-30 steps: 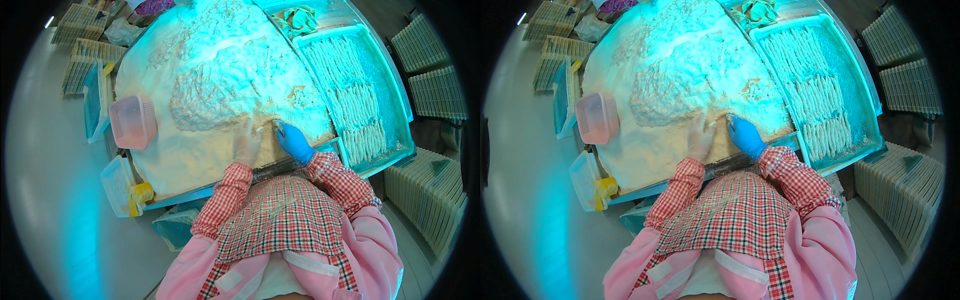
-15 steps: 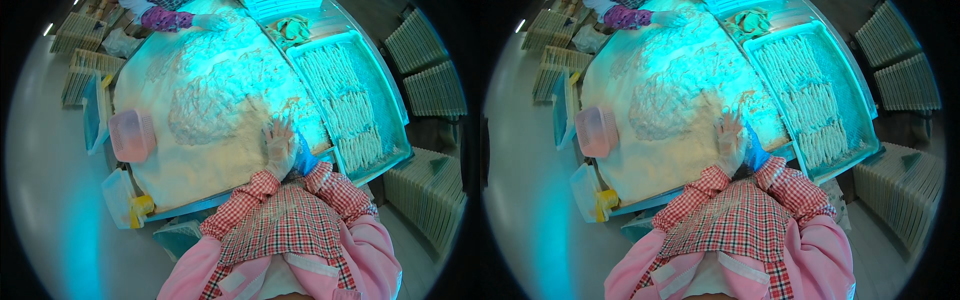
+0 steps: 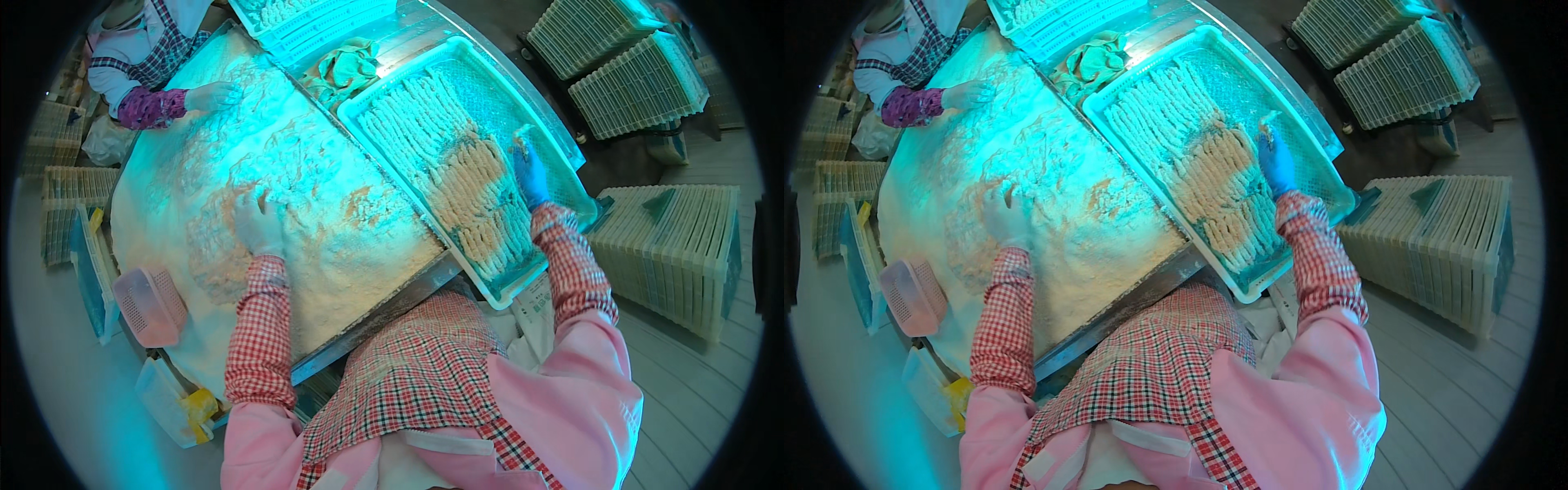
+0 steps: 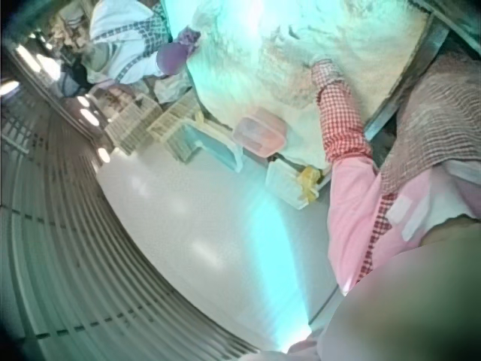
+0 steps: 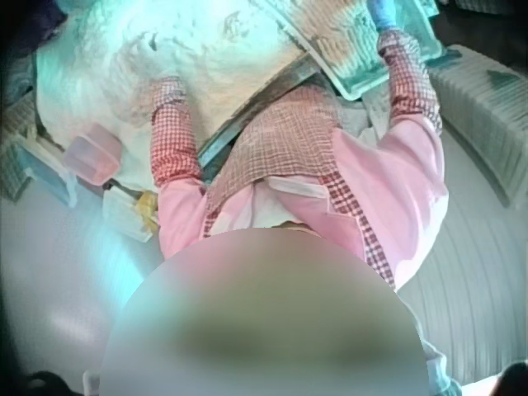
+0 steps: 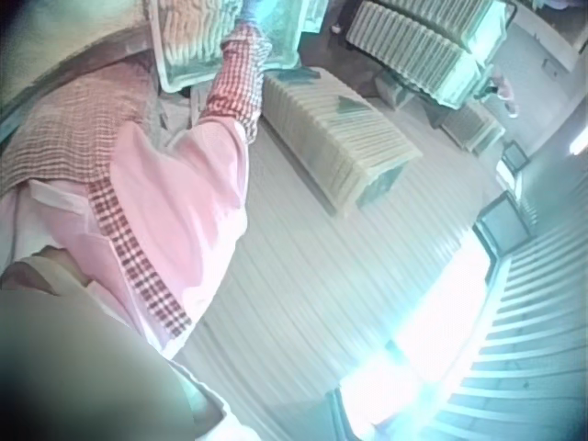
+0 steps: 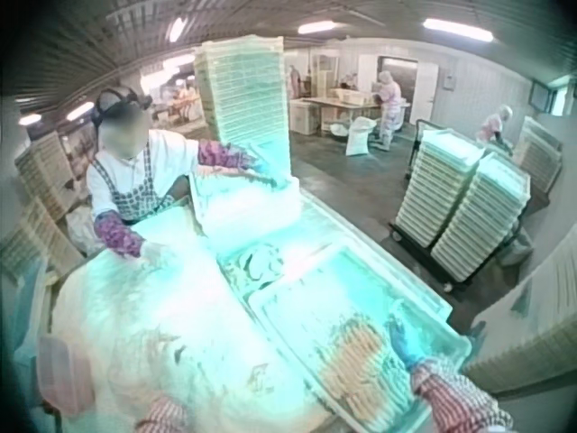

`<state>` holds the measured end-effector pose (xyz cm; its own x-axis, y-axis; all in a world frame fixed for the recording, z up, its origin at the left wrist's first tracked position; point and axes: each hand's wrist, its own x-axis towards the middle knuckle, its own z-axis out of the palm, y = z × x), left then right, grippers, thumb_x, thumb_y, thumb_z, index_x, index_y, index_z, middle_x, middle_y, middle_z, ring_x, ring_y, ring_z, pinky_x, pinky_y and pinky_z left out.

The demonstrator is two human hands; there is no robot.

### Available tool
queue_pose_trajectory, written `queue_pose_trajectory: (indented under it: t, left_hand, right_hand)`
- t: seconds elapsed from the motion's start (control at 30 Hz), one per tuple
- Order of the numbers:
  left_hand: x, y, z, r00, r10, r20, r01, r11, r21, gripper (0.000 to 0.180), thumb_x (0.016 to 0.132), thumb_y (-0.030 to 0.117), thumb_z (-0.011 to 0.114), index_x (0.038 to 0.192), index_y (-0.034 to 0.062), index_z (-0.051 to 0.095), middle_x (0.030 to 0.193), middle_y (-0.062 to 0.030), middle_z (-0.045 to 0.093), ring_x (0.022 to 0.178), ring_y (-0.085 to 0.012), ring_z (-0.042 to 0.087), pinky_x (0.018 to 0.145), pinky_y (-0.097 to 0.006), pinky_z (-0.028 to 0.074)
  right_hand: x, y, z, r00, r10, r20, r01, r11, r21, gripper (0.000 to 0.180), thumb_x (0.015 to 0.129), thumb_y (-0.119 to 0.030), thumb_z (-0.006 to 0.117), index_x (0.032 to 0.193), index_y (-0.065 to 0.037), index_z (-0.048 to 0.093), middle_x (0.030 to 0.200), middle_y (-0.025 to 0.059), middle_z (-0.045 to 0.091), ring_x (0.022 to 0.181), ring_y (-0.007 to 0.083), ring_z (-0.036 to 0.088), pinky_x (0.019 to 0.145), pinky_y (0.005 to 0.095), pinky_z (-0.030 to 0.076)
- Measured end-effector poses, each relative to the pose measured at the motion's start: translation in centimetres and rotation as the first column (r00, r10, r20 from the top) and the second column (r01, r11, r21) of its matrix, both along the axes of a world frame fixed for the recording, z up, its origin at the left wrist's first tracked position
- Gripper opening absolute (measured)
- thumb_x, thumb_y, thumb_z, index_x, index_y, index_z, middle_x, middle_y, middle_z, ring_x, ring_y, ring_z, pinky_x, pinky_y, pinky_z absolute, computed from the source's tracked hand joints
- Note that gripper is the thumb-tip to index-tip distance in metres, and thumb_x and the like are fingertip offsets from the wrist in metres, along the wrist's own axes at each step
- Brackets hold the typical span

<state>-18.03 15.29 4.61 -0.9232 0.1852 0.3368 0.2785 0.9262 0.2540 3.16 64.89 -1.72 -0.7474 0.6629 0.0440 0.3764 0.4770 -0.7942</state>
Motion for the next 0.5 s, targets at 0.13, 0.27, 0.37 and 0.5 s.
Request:
queue_pose_trajectory:
  t: [0.13, 0.27, 0.37, 0.5]
  left_hand:
    - [-2.0, 0.7, 0.6, 0.988, -0.001, 0.157, 0.046, 0.958, -0.285, 0.03, 0.08, 0.026, 0.065, 0.106, 0.0108, 0.065, 0.111, -0.012, 0.059, 0.102, -0.0302, 0.056, 0.082, -0.042, 0.047]
    - [-2.3, 0.5, 0.4, 0.975, 0.002, 0.221, 0.048, 0.975, -0.218, 0.027, 0.081, 0.025, 0.064, 0.102, 0.0098, 0.066, 0.11, -0.0113, 0.061, 0.099, -0.0278, 0.06, 0.079, -0.041, 0.049]
    - [-1.6, -0.6, -0.5, 0.99, -0.071, 0.12, 0.083, 0.992, -0.099, 0.023, 0.082, 0.024, 0.062, 0.1, 0.009, 0.067, 0.1, -0.0122, 0.063, 0.09, -0.0269, 0.062, 0.074, -0.04, 0.049]
    - [3.2, -1.3, 1.1, 0.916, -0.103, 0.387, -0.061, 0.919, 0.39, 0.019, 0.085, 0.021, 0.059, 0.096, 0.0083, 0.067, 0.082, -0.0141, 0.064, 0.074, -0.0261, 0.061, 0.068, -0.037, 0.047]
  right_hand:
    - [-0.7, 8.1, -5.6, 0.996, 0.002, 0.084, 0.032, 0.914, -0.404, 0.06, 0.098, -0.05, 0.04, 0.131, -0.001, 0.05, 0.122, 0.0139, 0.06, 0.111, 0.0262, 0.057, 0.096, 0.0346, 0.042]
    - [-3.2, 6.0, -4.5, 0.997, -0.034, -0.066, -0.014, 0.787, -0.617, 0.071, 0.095, -0.06, 0.034, 0.135, -0.002, 0.046, 0.132, 0.0163, 0.053, 0.121, 0.0266, 0.05, 0.104, 0.0359, 0.036]
    - [-2.7, 7.0, -3.6, 0.995, 0.099, -0.026, -0.091, 0.738, -0.669, 0.074, 0.095, -0.062, 0.029, 0.139, -0.004, 0.04, 0.135, 0.0172, 0.05, 0.123, 0.03, 0.048, 0.106, 0.0411, 0.035]
    - [-1.1, 6.4, -1.2, 0.986, 0.121, 0.119, -0.006, 0.726, -0.688, 0.069, 0.096, -0.059, 0.028, 0.14, -0.007, 0.041, 0.13, 0.0172, 0.055, 0.115, 0.0296, 0.055, 0.101, 0.0426, 0.04]
